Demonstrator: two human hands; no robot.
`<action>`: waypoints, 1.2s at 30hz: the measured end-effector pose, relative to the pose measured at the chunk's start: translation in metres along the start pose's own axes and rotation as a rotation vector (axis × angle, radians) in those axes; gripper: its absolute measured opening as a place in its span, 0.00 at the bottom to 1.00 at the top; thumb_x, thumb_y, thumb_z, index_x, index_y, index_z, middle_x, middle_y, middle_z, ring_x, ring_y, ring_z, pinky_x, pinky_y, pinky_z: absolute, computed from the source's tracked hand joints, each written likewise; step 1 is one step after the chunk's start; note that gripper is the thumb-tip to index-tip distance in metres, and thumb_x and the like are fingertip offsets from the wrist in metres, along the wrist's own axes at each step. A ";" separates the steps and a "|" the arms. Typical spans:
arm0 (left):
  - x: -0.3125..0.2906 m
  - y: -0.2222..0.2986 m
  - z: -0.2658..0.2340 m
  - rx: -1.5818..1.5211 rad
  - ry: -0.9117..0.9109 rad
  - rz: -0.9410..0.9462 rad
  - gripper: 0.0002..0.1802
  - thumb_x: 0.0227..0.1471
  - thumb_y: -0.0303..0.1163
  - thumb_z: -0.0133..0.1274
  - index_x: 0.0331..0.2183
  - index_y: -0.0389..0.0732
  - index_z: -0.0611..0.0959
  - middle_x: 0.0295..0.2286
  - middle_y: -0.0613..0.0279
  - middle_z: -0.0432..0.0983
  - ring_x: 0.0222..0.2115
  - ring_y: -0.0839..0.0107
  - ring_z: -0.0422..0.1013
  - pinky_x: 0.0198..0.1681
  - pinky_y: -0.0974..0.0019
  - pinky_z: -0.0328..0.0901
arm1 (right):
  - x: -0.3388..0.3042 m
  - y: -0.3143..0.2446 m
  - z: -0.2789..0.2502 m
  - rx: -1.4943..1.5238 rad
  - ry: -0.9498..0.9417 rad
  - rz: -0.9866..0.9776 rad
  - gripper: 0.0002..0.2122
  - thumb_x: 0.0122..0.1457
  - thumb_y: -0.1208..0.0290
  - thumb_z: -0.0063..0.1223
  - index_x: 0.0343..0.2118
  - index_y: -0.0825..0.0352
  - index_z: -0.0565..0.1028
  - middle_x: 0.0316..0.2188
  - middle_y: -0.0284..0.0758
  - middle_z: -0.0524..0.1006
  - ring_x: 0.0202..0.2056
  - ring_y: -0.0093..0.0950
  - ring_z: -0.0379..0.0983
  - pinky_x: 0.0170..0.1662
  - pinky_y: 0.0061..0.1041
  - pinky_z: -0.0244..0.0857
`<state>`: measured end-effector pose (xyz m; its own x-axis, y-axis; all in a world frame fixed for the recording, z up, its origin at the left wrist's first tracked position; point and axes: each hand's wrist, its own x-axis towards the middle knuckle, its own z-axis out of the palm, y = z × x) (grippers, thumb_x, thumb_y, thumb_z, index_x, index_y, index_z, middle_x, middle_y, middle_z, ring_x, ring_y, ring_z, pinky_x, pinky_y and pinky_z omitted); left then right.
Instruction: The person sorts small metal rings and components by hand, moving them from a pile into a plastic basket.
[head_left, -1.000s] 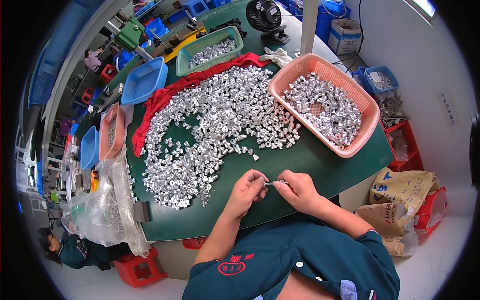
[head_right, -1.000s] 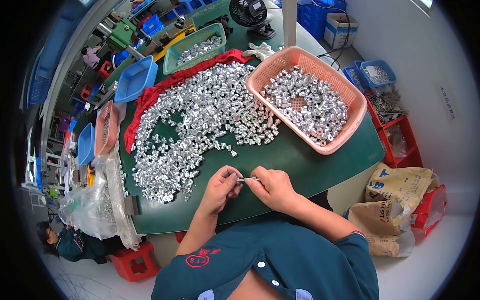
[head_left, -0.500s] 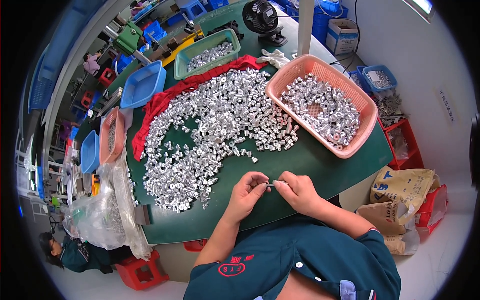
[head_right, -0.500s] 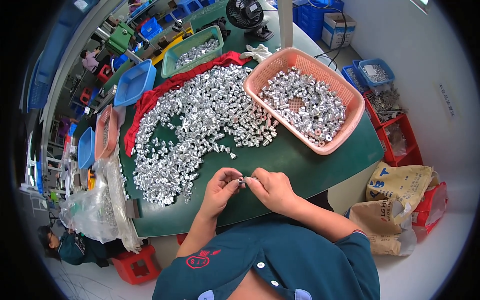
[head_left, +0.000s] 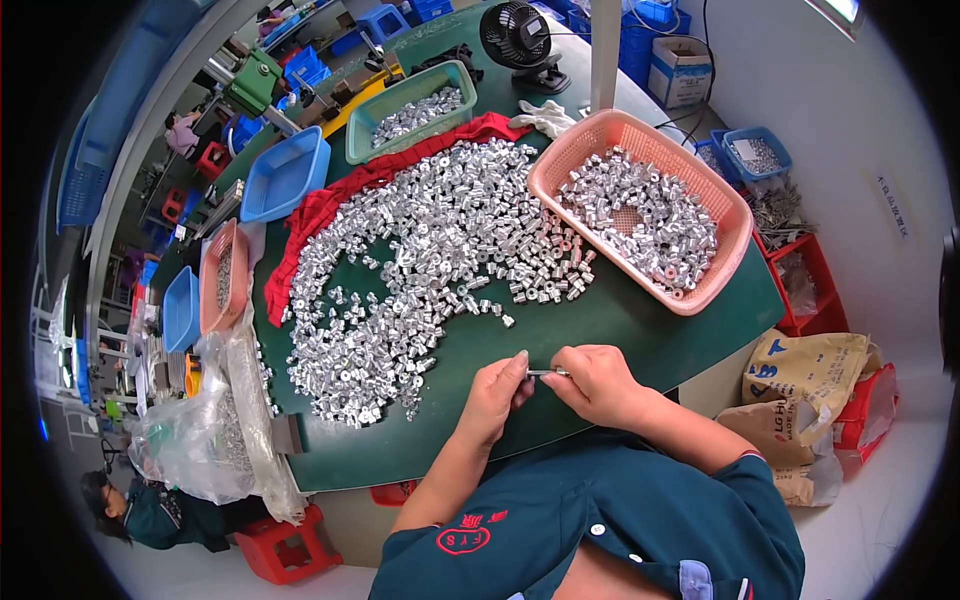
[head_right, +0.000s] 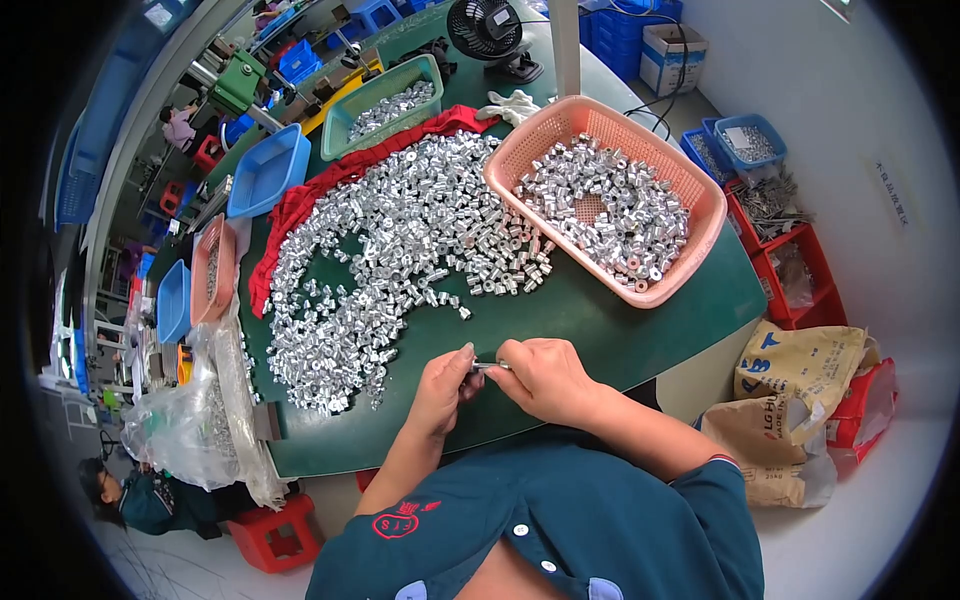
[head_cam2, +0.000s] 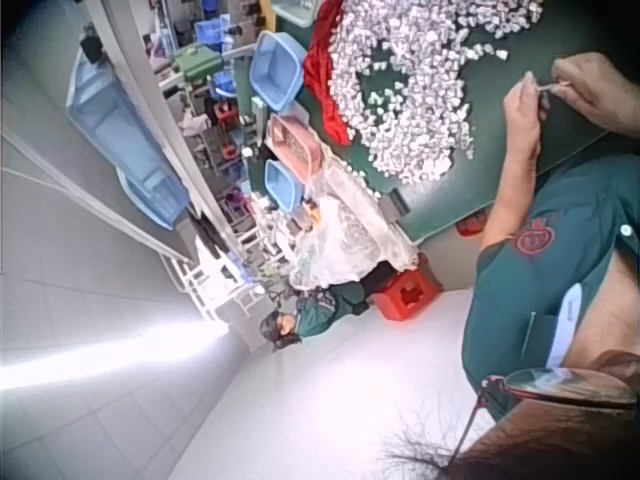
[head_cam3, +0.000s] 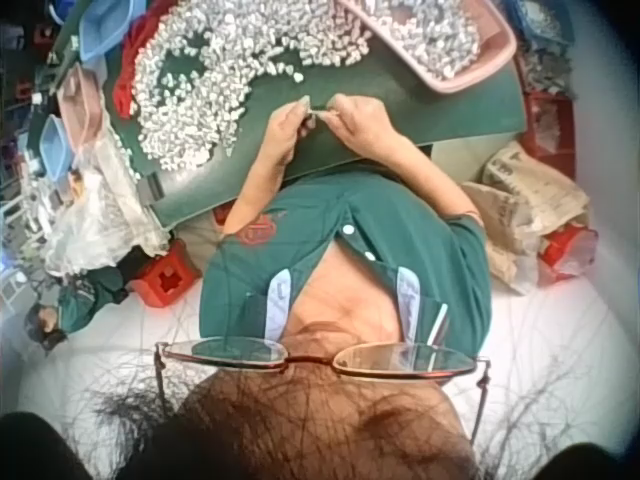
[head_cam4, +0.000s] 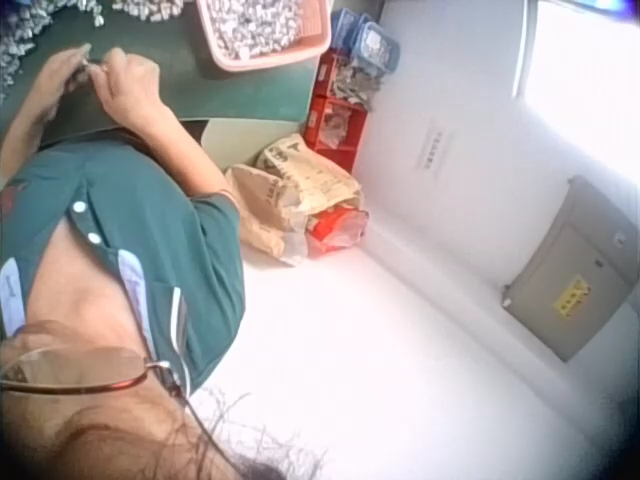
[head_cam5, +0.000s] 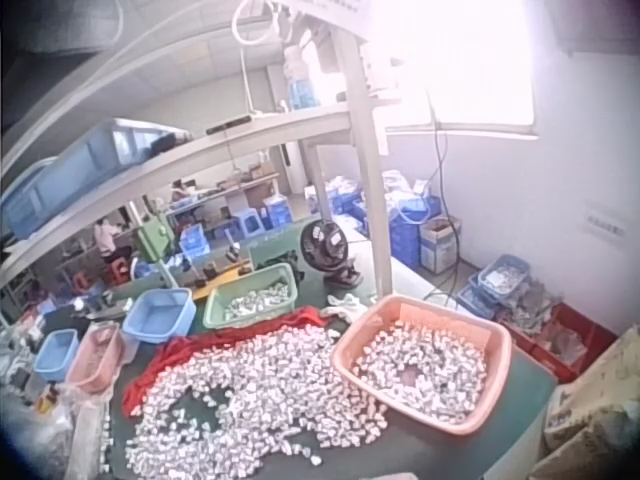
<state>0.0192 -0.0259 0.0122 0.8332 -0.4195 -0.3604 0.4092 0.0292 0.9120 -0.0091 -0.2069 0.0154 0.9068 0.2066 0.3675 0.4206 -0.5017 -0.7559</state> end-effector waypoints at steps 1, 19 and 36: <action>0.000 0.002 -0.001 -0.059 -0.031 -0.103 0.23 0.60 0.45 0.41 0.19 0.41 0.72 0.15 0.70 0.63 0.15 0.82 0.55 0.18 0.77 0.48 | 0.001 0.000 -0.002 -0.063 0.001 -0.080 0.08 0.51 0.71 0.57 0.25 0.67 0.68 0.15 0.38 0.70 0.19 0.39 0.69 0.23 0.35 0.62; 0.004 -0.002 -0.001 -0.095 -0.188 0.017 0.14 0.59 0.40 0.46 0.32 0.38 0.74 0.25 0.69 0.67 0.24 0.83 0.60 0.25 0.77 0.56 | -0.004 0.002 0.000 -0.141 0.127 -0.129 0.08 0.51 0.71 0.57 0.24 0.66 0.69 0.14 0.36 0.68 0.16 0.35 0.67 0.21 0.32 0.62; 0.008 -0.001 -0.020 -0.237 0.056 0.019 0.11 0.55 0.33 0.41 0.29 0.36 0.74 0.22 0.61 0.71 0.15 0.80 0.60 0.17 0.77 0.51 | -0.016 0.022 -0.009 0.513 0.165 0.615 0.13 0.61 0.66 0.45 0.23 0.69 0.69 0.13 0.29 0.65 0.16 0.18 0.58 0.20 0.23 0.55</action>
<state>0.0325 -0.0106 0.0043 0.8582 -0.3658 -0.3600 0.4637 0.2518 0.8495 -0.0141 -0.2291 -0.0018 0.9807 -0.1270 -0.1490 -0.1539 -0.0297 -0.9876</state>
